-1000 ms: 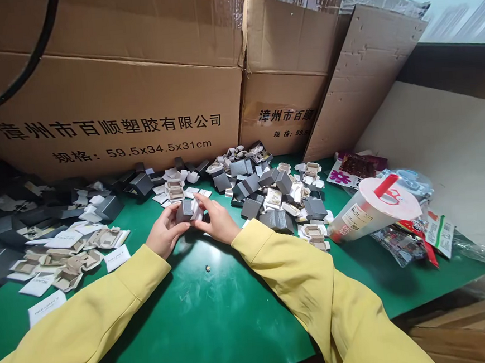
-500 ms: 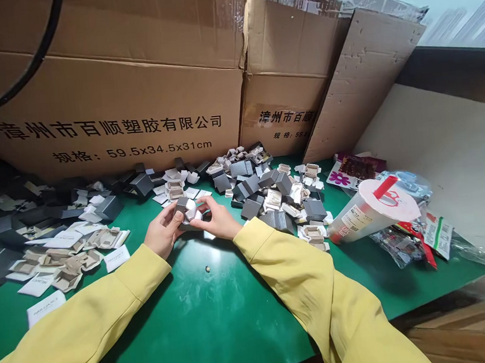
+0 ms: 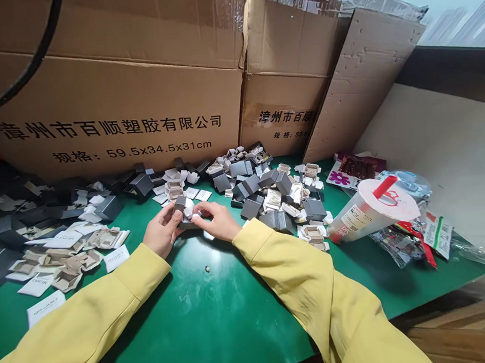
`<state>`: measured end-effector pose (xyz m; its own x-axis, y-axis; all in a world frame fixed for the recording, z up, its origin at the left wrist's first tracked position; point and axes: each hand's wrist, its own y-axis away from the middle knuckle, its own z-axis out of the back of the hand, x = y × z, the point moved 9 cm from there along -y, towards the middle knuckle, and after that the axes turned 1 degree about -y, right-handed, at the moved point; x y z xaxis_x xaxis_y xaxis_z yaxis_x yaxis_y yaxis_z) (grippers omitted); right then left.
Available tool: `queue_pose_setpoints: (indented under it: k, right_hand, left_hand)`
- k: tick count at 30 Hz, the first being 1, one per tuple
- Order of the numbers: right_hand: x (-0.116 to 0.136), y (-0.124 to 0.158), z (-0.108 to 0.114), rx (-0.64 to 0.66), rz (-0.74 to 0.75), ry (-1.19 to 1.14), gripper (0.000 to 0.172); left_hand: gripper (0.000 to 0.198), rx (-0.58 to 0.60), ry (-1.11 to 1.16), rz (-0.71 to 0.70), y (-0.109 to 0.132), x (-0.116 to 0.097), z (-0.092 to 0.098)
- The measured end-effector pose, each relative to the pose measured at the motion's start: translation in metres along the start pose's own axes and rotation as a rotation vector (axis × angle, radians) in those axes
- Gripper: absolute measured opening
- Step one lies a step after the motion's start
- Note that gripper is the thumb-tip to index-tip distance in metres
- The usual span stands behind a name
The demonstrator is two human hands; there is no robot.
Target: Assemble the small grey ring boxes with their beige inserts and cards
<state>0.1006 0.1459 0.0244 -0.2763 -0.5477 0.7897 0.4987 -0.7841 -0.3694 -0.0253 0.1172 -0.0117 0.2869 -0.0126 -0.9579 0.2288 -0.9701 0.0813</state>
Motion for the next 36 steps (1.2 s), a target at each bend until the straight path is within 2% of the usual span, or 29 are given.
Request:
queue_pose_setpoints:
  k: [6, 11, 23, 36]
  right_hand:
    - [0.003, 0.000, 0.004, -0.047, 0.012, -0.052, 0.019]
    - [0.010, 0.000, 0.005, -0.046, 0.080, -0.113, 0.016]
    - [0.006, -0.001, 0.003, 0.009, 0.038, -0.001, 0.016]
    - [0.006, -0.001, -0.001, 0.059, 0.079, 0.069, 0.021]
  left_hand:
    - [0.069, 0.018, 0.004, 0.003, -0.001, 0.001, 0.000]
    - [0.069, 0.025, 0.012, -0.007, -0.001, 0.002, 0.000]
    - [0.069, -0.003, 0.002, -0.003, 0.001, -0.001, 0.000]
    - [0.067, -0.035, 0.053, 0.003, 0.003, -0.004, 0.001]
